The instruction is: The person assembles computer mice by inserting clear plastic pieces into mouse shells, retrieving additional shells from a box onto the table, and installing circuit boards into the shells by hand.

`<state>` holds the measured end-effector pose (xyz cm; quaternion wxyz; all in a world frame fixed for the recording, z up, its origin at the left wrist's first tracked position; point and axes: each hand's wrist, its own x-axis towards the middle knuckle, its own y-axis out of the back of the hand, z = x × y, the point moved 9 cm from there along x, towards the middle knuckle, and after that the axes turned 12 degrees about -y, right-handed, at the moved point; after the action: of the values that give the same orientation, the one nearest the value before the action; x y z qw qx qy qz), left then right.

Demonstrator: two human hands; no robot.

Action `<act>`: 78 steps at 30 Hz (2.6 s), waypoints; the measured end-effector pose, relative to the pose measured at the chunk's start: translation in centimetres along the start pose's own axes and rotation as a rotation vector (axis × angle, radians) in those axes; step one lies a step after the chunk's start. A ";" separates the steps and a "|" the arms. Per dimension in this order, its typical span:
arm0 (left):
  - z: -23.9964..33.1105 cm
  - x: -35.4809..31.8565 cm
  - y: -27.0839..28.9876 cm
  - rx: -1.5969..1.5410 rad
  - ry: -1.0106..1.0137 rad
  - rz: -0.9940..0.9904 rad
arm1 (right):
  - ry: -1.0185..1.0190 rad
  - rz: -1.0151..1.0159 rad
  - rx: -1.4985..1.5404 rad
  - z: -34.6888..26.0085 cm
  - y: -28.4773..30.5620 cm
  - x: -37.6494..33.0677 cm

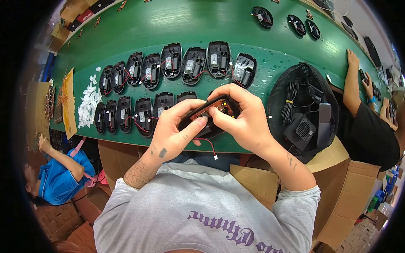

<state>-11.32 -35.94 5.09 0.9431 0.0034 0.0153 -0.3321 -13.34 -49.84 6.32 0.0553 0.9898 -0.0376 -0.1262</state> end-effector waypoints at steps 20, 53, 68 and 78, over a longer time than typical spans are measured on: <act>-1.1 -0.5 0.5 -0.115 0.061 0.015 | -0.009 -0.020 0.006 0.4 -0.1 0.0; 0.1 -0.5 -0.1 -0.222 -0.082 0.087 | 0.020 -0.010 0.066 0.1 0.1 0.0; -0.9 1.4 -0.2 -0.123 0.001 -0.165 | 0.206 0.021 -0.005 -2.3 0.1 -0.1; 0.4 0.6 2.7 -0.326 -0.222 0.213 | 0.764 -0.086 -0.274 -5.9 -0.2 -3.7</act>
<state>-9.10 -34.20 5.46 0.9568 -0.1843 -0.0355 -0.2220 -15.35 -48.73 12.90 0.1912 0.9495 0.0444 0.2447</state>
